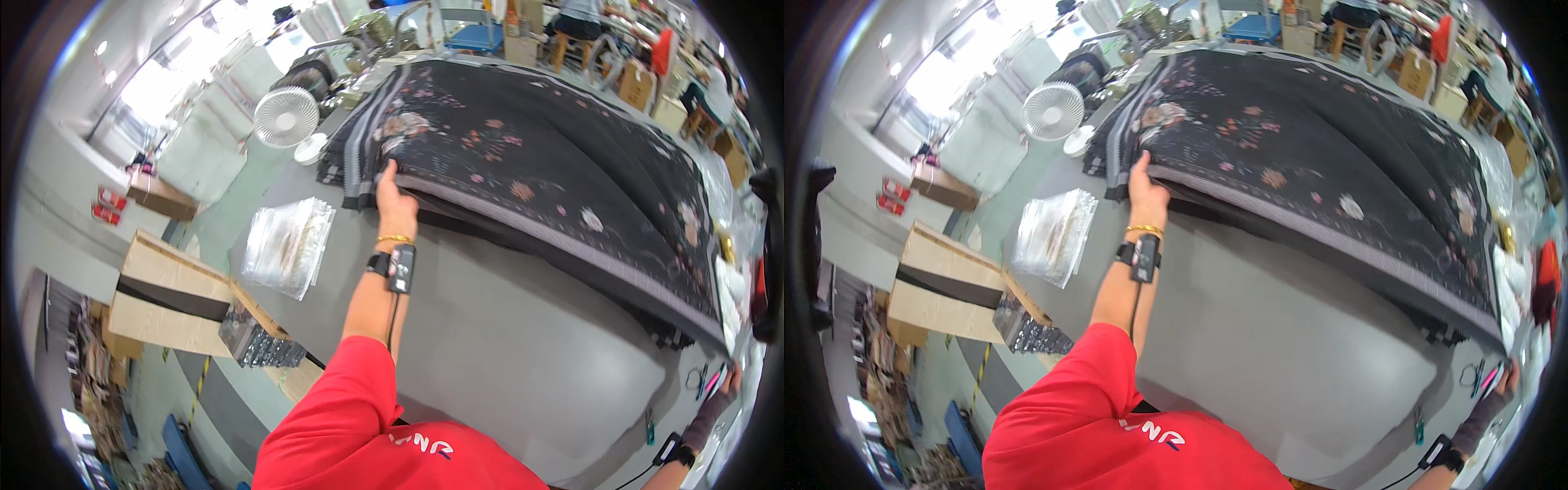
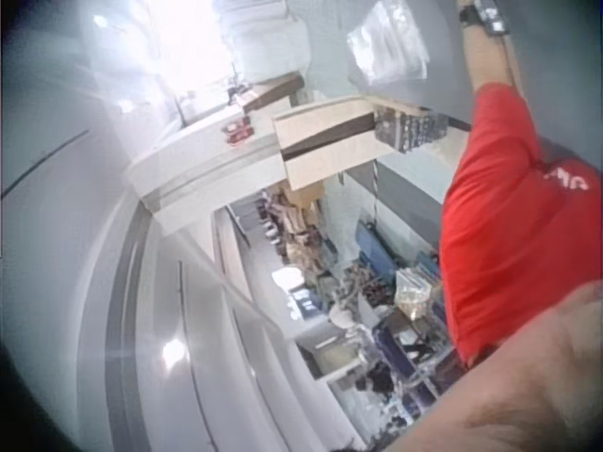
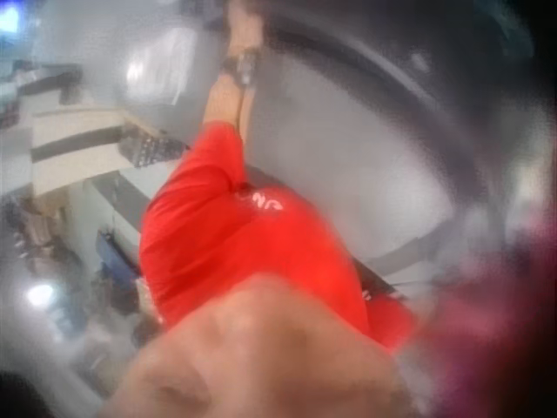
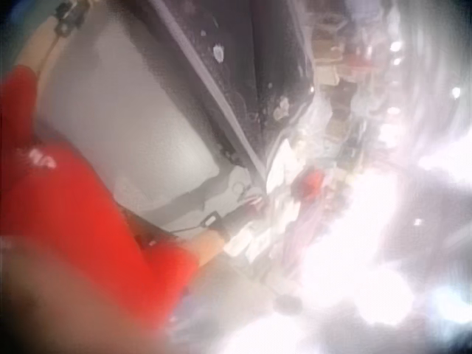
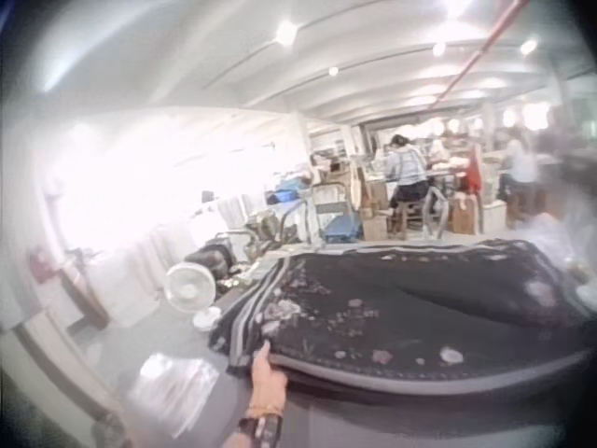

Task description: The person repeatedly folds black floral-patterned textiles on a table, places each folded piece into a clear plastic bag, and stacks the packaged items. The person also handles a stack of empty plastic bags and occasionally moves the folded textiles aside.

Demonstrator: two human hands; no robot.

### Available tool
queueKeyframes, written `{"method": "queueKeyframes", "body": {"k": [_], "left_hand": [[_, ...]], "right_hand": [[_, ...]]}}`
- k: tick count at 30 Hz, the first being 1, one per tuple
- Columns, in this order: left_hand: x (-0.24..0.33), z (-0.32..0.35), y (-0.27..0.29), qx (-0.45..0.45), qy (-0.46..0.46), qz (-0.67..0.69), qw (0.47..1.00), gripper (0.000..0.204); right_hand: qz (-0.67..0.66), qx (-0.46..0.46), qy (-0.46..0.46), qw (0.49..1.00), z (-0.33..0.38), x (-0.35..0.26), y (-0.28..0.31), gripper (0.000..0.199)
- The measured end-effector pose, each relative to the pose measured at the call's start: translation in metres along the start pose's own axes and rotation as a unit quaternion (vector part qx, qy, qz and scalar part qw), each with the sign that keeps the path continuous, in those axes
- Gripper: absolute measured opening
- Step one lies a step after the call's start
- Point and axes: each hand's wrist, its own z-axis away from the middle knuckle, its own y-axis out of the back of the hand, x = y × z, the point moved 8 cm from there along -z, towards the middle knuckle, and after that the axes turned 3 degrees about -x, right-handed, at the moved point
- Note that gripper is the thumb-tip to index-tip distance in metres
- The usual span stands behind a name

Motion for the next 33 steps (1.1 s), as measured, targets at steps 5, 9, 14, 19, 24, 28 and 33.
{"method": "queueKeyframes", "body": {"k": [5,9,14,19,24,28,33], "left_hand": [[0.111,-0.059,0.091,0.136,-0.115,0.041,0.983,0.03],[0.158,-0.067,0.11,0.088,-0.193,-0.008,0.977,0.02],[0.167,-0.045,0.032,-0.051,-0.259,-0.164,0.95,0.022],[0.079,0.032,-0.113,-0.262,-0.278,-0.468,0.797,0.012],[0.008,0.109,-0.2,-0.39,-0.344,-0.58,0.628,0.011],[0.007,0.15,-0.187,-0.323,-0.439,-0.52,0.658,0.01],[-0.099,0.215,-0.156,-0.491,-0.337,-0.571,0.565,0.056]], "right_hand": [[0.059,0.013,0.005,0.998,-0.03,-0.016,-0.009,0.025],[0.096,0.024,0.058,0.993,-0.048,-0.06,-0.051,0.022],[0.08,-0.028,0.251,0.964,-0.024,-0.223,-0.193,0.021],[0.066,-0.325,0.381,0.863,0.072,-0.437,-0.42,0.025],[-0.039,-0.449,0.516,0.729,0.199,-0.568,-0.56,0.017],[-0.077,-0.372,0.525,0.762,0.186,-0.573,-0.562,0.011],[-0.051,-0.31,0.516,0.797,0.117,-0.575,-0.482,0.016]]}}
